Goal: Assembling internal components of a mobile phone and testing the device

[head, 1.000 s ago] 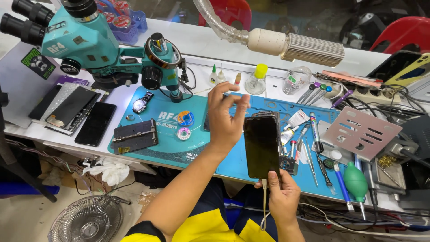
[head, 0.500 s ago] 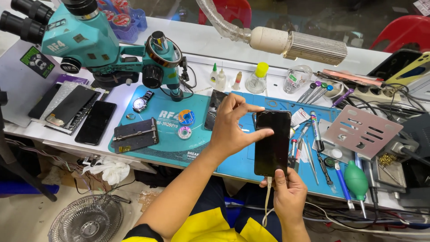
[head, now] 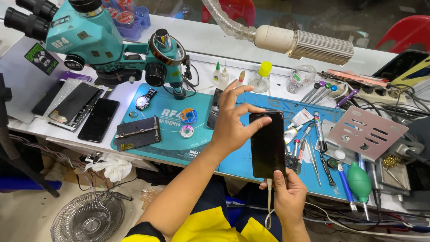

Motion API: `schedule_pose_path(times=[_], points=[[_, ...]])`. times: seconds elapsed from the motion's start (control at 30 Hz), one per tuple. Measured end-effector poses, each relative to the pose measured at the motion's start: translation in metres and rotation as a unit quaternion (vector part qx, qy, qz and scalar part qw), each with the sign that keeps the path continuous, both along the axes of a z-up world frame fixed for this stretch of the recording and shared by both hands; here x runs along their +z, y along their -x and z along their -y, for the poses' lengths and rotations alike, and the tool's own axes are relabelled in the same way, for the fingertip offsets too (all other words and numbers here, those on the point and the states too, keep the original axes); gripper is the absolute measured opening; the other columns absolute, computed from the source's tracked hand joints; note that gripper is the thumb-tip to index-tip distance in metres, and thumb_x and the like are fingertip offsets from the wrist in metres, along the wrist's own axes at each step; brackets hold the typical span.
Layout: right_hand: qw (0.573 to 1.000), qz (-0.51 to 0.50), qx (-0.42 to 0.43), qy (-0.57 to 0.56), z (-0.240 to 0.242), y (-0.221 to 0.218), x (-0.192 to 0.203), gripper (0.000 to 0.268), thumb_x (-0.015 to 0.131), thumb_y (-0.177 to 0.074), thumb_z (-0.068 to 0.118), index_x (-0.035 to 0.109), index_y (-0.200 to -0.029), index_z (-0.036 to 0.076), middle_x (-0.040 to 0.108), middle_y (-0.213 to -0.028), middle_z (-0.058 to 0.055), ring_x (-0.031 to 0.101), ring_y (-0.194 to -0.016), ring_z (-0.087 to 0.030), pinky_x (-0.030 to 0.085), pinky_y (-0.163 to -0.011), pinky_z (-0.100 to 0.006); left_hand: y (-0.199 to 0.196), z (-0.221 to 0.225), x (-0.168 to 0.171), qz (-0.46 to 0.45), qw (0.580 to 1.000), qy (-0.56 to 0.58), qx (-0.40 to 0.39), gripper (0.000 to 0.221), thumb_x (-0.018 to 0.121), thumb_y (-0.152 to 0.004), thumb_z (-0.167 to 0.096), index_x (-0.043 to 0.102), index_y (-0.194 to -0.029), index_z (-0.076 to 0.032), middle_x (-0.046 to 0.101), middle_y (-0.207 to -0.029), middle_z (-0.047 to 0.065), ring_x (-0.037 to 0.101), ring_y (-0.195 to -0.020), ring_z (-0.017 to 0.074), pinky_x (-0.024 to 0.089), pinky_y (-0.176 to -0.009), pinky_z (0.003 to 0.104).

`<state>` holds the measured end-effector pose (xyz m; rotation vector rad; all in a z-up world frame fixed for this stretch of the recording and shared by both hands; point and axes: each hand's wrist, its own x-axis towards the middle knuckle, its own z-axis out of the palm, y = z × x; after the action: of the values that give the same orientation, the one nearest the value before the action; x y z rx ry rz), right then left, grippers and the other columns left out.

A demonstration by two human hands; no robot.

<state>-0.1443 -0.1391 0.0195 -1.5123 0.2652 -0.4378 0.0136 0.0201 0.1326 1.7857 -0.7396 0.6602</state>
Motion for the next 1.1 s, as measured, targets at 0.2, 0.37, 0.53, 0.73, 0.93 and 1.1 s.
schedule_pose_path(times=[0.2,0.37,0.53,0.73,0.93,1.1], points=[[1.0,-0.006,-0.001,-0.025,-0.003,0.0,0.003,0.025,0.059,-0.103,0.021,0.067,-0.1,-0.002,0.071,-0.066,-0.016,0.072,-0.06,-0.025,0.065,-0.065,-0.037,-0.013,-0.001,-0.014,-0.108,0.976,0.188,-0.015,0.033,0.057,-0.107,-0.017,0.061,-0.139,-0.011,0.045,-0.157,0.011,0.053,-0.145,0.0319,0.053,-0.118,0.042],[0.993,0.027,0.0,-0.116,0.01,-0.004,-0.011,0.019,0.061,-0.104,0.019,0.063,-0.098,0.001,0.061,-0.068,-0.008,0.07,-0.058,-0.027,0.064,-0.061,-0.039,-0.009,-0.01,-0.022,-0.271,0.917,0.292,-0.013,0.037,0.036,-0.102,-0.044,0.047,-0.085,-0.014,0.047,-0.066,0.001,0.037,-0.045,0.0113,0.031,-0.042,0.027],[0.997,-0.001,-0.071,-0.008,-0.005,-0.009,0.024,0.024,0.061,-0.105,0.024,0.063,-0.097,0.002,0.058,-0.07,-0.006,0.073,-0.06,-0.025,0.061,-0.062,-0.034,0.036,0.008,-0.044,-0.339,0.924,0.148,-0.102,0.079,-0.004,-0.086,-0.079,0.041,-0.08,-0.015,0.045,-0.085,0.004,0.044,-0.086,0.0217,0.037,-0.094,0.037],[0.829,0.212,-0.035,0.516,-0.008,-0.009,0.029,0.042,0.082,-0.09,0.01,0.069,-0.127,-0.003,0.065,-0.112,-0.022,0.066,-0.096,-0.032,0.059,-0.081,-0.041,0.07,0.032,-0.052,-0.466,0.697,0.372,-0.399,0.093,0.034,-0.092,-0.073,0.025,-0.163,-0.013,0.027,-0.17,0.005,0.038,-0.151,0.028,0.045,-0.113,0.042],[0.9,0.168,-0.046,0.399,-0.025,0.005,0.045,0.033,0.076,-0.092,0.017,0.061,-0.119,0.002,0.06,-0.117,-0.017,0.07,-0.091,-0.022,0.062,-0.087,-0.036,0.057,0.023,-0.042,-0.461,0.654,0.474,-0.368,0.063,0.056,-0.102,-0.032,0.038,-0.155,-0.004,0.045,-0.158,0.023,0.05,-0.138,0.049,0.056,-0.098,0.055],[0.972,-0.051,0.046,0.224,-0.024,0.0,0.043,0.029,0.062,-0.098,0.029,0.079,-0.106,0.007,0.073,-0.074,-0.002,0.069,-0.059,-0.011,0.056,-0.058,-0.028,0.06,0.028,-0.037,-0.439,0.679,0.49,-0.325,0.062,0.055,-0.101,-0.036,0.043,-0.149,0.002,0.05,-0.155,0.023,0.055,-0.134,0.0456,0.059,-0.094,0.047]])
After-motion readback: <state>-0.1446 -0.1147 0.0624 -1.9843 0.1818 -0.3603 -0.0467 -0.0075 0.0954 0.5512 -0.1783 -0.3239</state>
